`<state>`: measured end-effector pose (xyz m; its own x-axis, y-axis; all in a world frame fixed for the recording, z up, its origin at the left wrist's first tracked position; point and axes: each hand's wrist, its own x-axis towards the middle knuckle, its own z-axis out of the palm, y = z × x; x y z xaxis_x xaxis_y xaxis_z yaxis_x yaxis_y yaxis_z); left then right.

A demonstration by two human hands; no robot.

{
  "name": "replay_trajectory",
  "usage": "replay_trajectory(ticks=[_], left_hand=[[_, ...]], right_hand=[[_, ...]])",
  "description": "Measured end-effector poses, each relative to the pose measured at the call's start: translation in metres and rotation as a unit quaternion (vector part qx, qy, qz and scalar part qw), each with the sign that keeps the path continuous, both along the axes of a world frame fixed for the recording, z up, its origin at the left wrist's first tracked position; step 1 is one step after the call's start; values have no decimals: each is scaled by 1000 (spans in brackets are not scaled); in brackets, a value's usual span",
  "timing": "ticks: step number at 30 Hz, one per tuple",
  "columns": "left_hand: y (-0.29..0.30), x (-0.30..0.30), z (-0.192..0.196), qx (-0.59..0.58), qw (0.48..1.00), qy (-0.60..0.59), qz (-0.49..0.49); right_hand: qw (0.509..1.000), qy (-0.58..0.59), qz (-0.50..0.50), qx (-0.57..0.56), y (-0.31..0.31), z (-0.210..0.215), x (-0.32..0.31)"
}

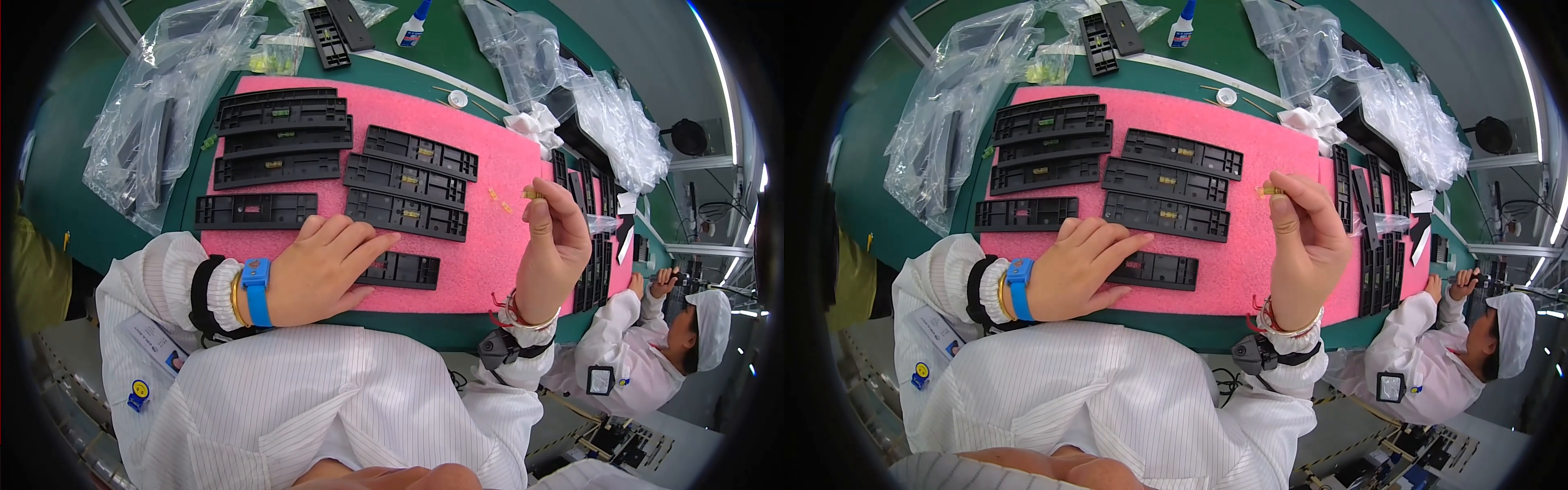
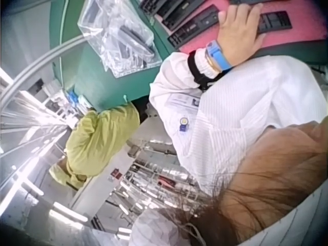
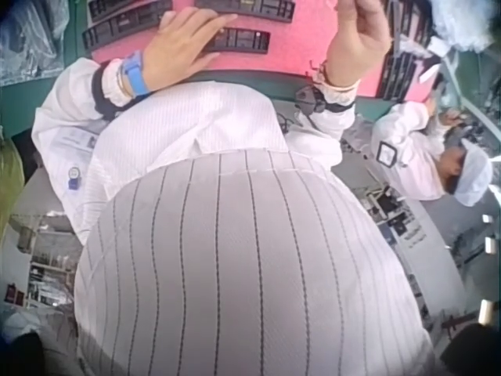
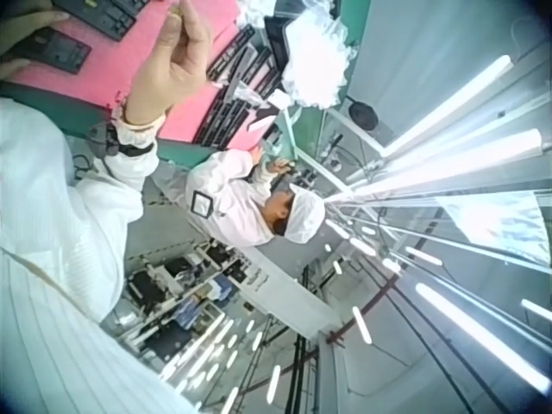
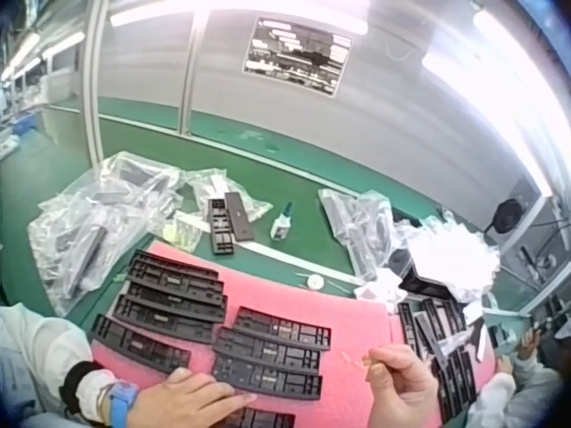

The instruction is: The person picks up small yellow components and inserts them into slots on black plastic parts. After repeating this, they remove another part from a plastic bag, insert a component, and apply a liquid from a container using a thin stick.

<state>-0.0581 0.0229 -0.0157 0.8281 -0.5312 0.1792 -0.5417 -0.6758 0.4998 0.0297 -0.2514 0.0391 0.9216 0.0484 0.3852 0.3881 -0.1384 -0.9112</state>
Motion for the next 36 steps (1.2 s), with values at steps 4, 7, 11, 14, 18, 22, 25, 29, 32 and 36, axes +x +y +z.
replay_trajectory(ticks=[4,7,11,14,18,22,25,29,32,36], left_hand=[[1,0,0,2,1000,1,-1],[1,0,-1,5,1000,-3,-2],[0,0,-3,6,1000,-12,-2],[0,-1,-5,11,1000,-22,-2],[1,0,-2,18,999,-30,-4],[0,-1,-1,16,999,-31,-3],[0,-3,0,26,999,-24,-10],[-1,-8,2,61,996,-56,-11],[-1,-10,3,73,995,-69,-12],[-3,-13,2,80,994,-76,-9]], right_hand=[[1000,-1,1,4,2,-1,-3],[998,39,16,40,1,-1,-7],[999,35,18,36,2,-1,-10],[1000,15,7,20,4,-2,-11],[999,17,8,30,2,-3,-12],[1000,3,7,12,1,-5,-15],[998,-35,-17,-45,3,-6,-17],[999,20,0,34,1,-10,-20],[996,38,27,72,-3,-14,-20],[995,36,36,81,-2,-16,-23]])
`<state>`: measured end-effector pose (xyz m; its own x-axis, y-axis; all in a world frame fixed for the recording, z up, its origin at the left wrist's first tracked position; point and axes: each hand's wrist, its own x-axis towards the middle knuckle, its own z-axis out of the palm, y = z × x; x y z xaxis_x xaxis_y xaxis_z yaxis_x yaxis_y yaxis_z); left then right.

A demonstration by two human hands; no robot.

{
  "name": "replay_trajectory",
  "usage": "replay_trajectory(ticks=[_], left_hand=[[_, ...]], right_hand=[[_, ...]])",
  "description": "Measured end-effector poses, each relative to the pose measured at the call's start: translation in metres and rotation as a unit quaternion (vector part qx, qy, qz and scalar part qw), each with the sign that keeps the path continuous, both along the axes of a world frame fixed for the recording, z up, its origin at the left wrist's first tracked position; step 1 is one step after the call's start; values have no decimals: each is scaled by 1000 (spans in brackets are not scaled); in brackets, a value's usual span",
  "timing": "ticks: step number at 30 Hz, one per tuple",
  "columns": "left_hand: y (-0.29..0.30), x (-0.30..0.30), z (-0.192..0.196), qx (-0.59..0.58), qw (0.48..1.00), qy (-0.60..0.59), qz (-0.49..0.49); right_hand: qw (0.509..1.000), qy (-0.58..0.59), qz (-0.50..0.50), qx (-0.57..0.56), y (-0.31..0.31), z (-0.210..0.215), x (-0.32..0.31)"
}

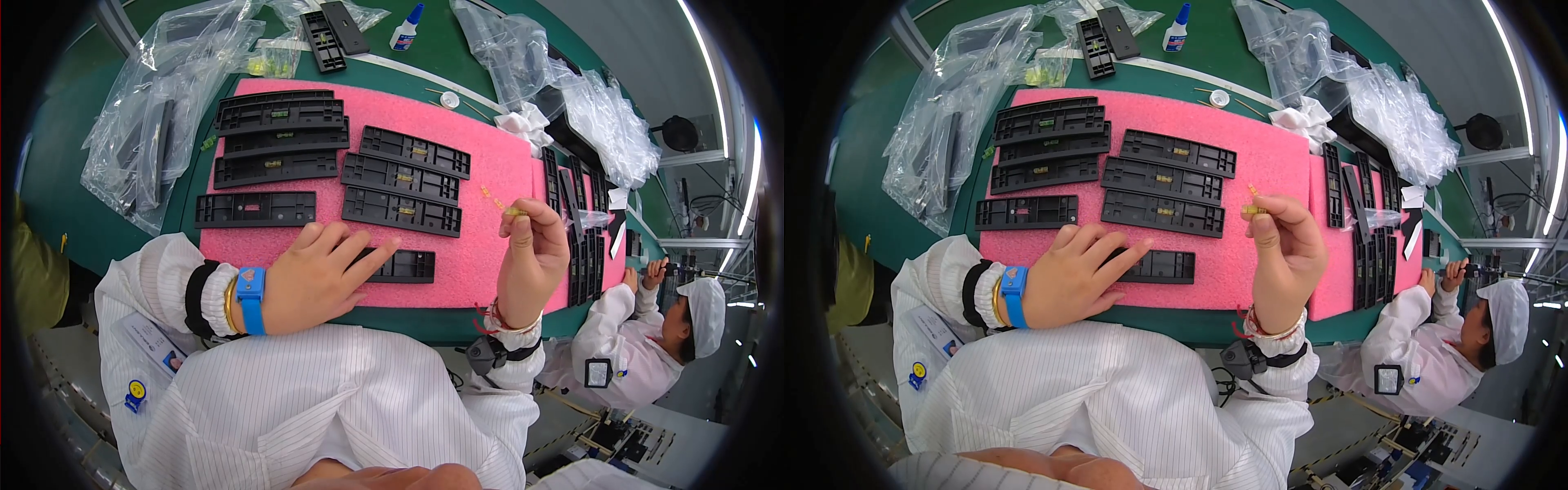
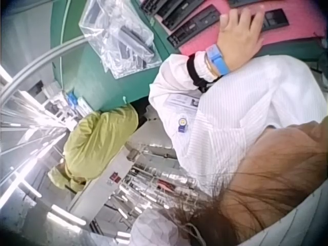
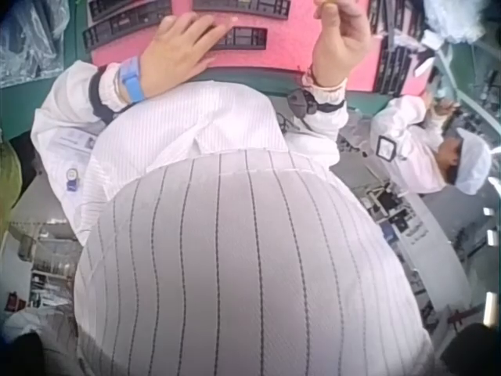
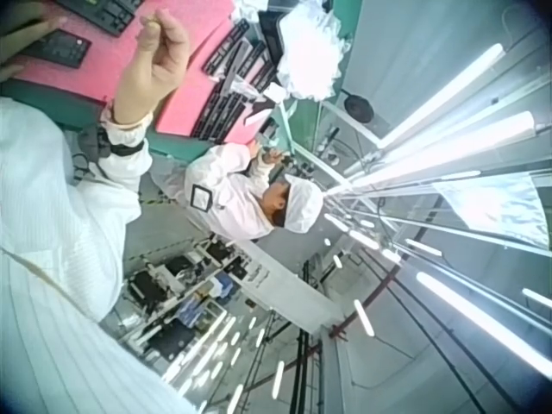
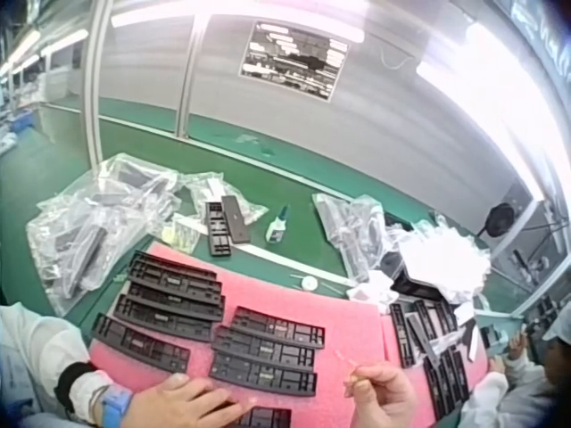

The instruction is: The person picks up small yellow components and inserts them into slots on black plastic parts. After repeating this, they remove another part from a plastic bag, insert a component, and apply a liquid from a container using a thin stick.

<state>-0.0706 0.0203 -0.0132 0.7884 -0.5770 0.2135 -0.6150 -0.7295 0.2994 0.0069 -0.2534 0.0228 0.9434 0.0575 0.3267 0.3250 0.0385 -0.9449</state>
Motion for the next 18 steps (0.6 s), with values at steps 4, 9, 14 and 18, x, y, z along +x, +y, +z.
replay_trajectory(ticks=[4,9,14,18], left_hand=[[0,-3,3,6,1000,-5,-1],[0,-5,2,4,1000,-8,3],[-2,-6,1,16,1000,-8,9],[-1,-6,4,34,999,1,4]], right_hand=[[999,-16,-13,-39,7,5,-4],[915,-140,-97,-366,-3,2,-1],[879,-72,-77,-465,-24,-27,1],[892,-30,-62,-446,-32,-43,4]])
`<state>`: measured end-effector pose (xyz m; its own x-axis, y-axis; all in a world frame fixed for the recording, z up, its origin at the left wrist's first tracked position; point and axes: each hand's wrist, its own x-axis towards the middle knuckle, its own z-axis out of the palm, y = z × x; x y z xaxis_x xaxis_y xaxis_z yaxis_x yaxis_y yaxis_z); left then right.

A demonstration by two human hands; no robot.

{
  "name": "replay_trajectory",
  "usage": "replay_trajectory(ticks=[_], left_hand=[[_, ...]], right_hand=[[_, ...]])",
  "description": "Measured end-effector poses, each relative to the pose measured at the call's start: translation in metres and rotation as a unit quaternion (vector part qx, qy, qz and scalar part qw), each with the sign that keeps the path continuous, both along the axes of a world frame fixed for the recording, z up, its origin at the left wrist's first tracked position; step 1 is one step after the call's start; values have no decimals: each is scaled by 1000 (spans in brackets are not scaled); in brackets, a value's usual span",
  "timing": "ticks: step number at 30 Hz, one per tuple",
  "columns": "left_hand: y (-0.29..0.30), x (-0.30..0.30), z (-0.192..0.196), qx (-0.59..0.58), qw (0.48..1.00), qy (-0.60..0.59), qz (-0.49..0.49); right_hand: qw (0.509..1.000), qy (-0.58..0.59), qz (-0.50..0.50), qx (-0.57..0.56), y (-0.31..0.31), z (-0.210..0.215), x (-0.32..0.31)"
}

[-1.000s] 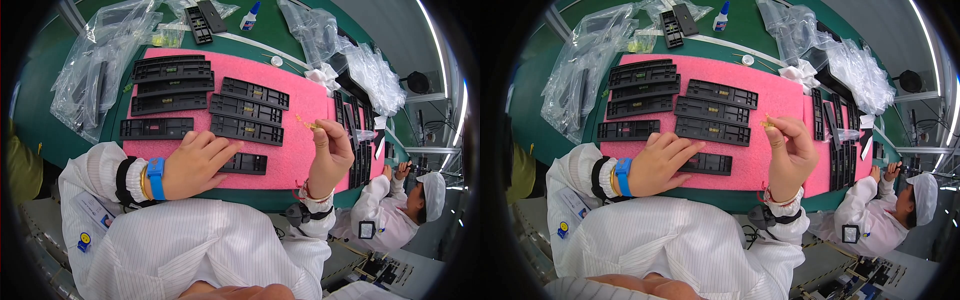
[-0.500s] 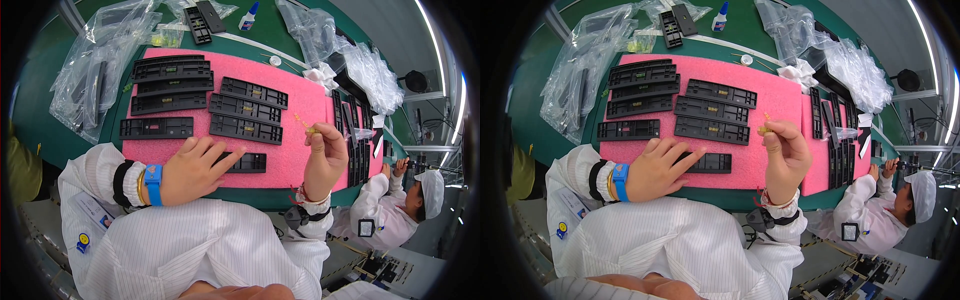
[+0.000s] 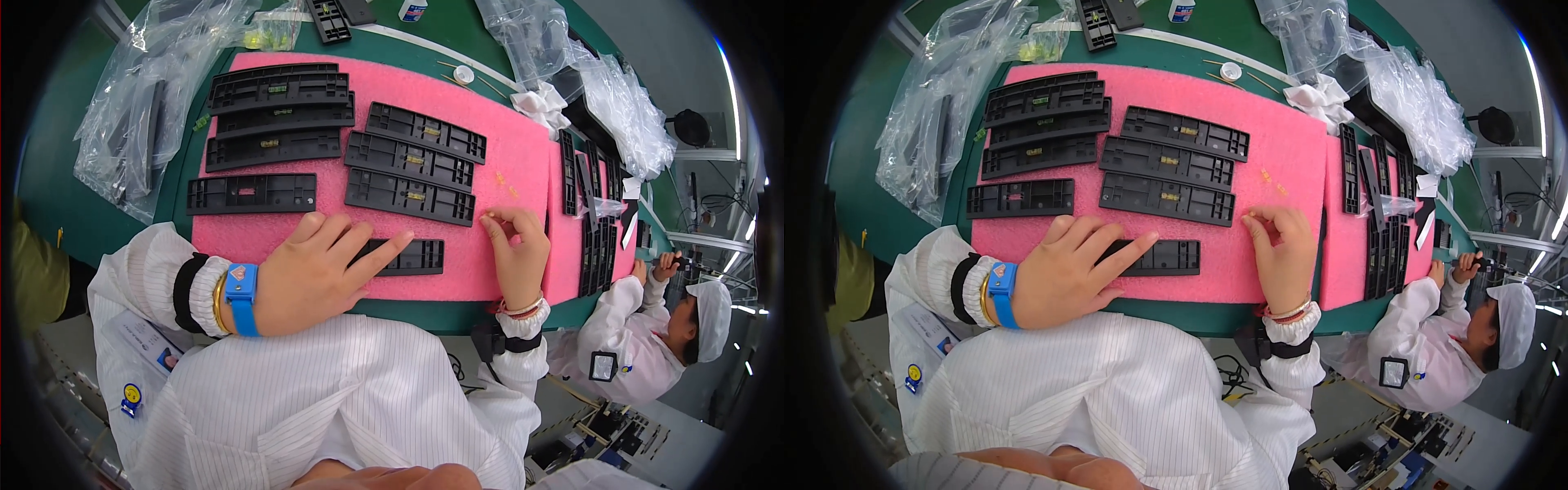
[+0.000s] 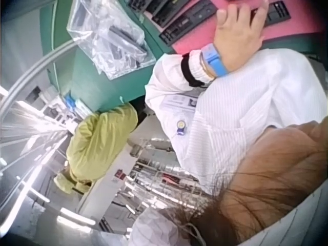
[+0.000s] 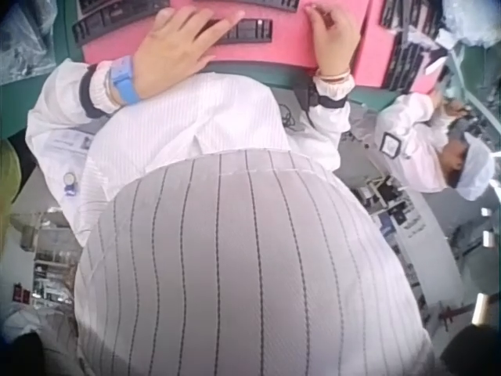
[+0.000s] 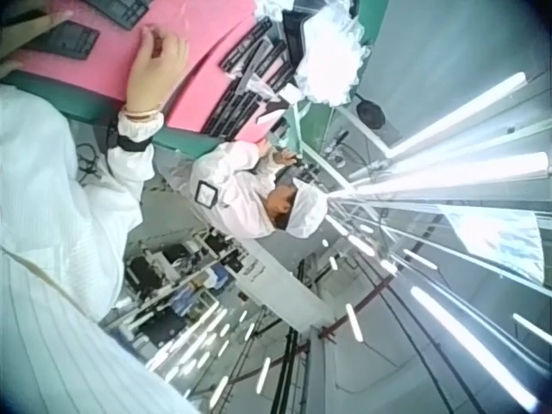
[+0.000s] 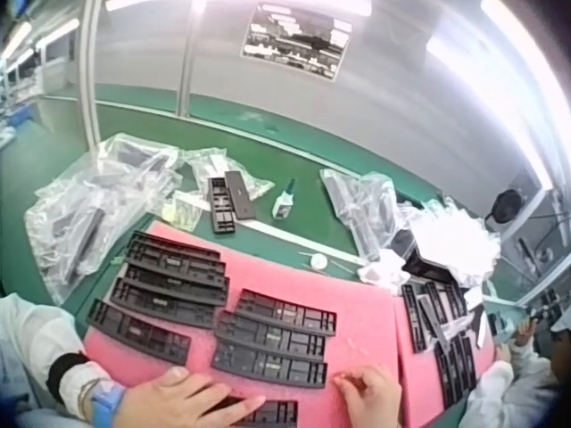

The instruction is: The person picks up small yellow components and inserts them into slots on black plastic parts. After repeating this, they remove another part from a plastic bag, insert a component, and apply a liquid from a container using a thin stick.

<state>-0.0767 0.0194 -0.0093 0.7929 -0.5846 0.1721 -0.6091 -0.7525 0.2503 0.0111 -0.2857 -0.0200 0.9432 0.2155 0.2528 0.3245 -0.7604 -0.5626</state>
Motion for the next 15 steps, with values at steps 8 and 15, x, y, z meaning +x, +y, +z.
replay_trajectory(ticks=[8,15], left_hand=[[0,6,3,-18,999,29,0],[3,11,3,-37,998,56,-6]], right_hand=[[962,106,-28,251,0,-6,-4],[912,219,-42,345,22,27,-6]])
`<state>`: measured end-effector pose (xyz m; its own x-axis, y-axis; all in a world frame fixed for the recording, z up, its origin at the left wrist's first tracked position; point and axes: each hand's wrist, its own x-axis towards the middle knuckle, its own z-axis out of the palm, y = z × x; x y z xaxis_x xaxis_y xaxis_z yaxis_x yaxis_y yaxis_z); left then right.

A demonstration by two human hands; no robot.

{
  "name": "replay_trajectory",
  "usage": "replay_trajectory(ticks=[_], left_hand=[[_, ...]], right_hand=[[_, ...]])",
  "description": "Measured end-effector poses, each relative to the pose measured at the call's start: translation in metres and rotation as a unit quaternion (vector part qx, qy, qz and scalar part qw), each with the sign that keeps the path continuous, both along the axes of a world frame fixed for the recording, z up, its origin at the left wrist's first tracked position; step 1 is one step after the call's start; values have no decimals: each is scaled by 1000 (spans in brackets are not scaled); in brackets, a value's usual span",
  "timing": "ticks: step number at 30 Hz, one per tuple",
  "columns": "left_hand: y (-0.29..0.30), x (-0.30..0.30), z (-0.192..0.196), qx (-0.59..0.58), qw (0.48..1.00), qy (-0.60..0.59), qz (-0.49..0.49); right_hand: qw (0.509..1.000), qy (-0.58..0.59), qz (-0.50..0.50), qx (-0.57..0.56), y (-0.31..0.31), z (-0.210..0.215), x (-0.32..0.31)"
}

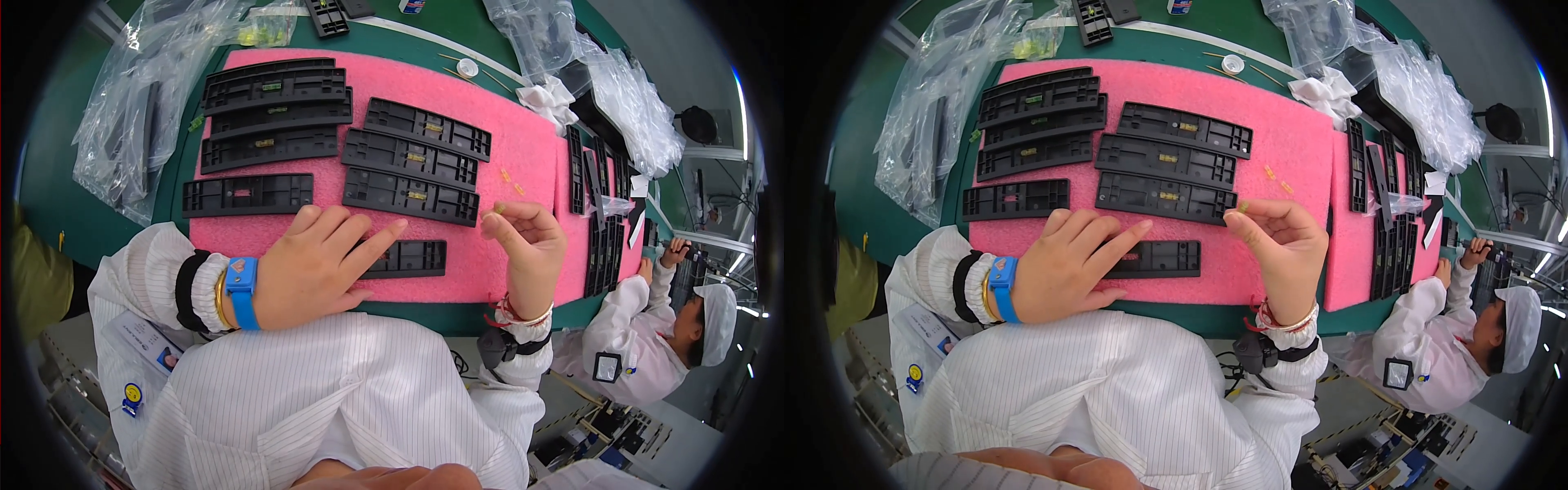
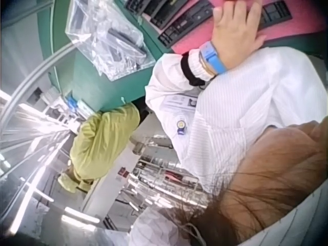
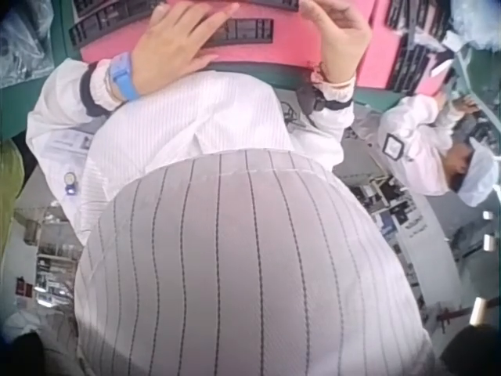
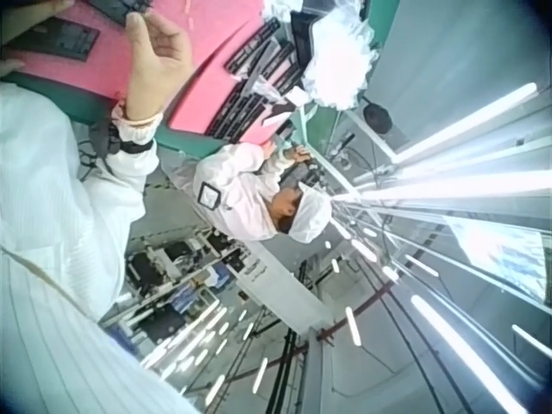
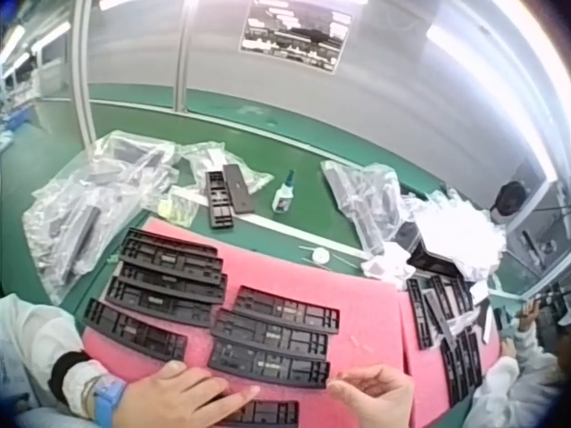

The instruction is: The person picks up small yellow components and inserts them into slots on black plastic parts. After repeating this, they remove another part from a plastic bag, insert a component, and apply a liquid from a container using a thin stick.

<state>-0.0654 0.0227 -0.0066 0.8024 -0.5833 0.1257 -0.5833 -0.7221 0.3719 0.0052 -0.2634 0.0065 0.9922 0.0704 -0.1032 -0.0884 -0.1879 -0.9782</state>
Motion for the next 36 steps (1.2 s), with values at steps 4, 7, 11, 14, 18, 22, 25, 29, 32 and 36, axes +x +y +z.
replay_trajectory(ticks=[4,7,11,14,18,22,25,29,32,36], left_hand=[[2,2,-6,-10,1000,8,0],[3,1,-9,-28,1000,1,-2],[2,2,-12,-30,1000,-6,-2],[2,2,-11,-27,1000,-5,-1],[2,2,-11,-31,999,9,-3],[2,2,-12,-38,999,6,-2],[2,2,-12,-43,999,1,-2],[2,3,-13,-45,999,4,-2],[2,4,-13,-46,999,6,-3],[3,4,-14,-51,999,10,-4]], right_hand=[[999,-3,3,36,12,3,-3],[994,-101,36,3,19,0,-2],[985,-154,53,-51,26,1,-4],[973,-204,65,-84,30,1,-4],[963,-236,68,-108,31,2,-6],[955,-256,70,-135,33,3,-8],[958,-247,59,-133,33,4,-10],[959,-243,46,-139,37,9,-13],[952,-256,47,-159,38,12,-13],[947,-262,49,-180,37,13,-14]])
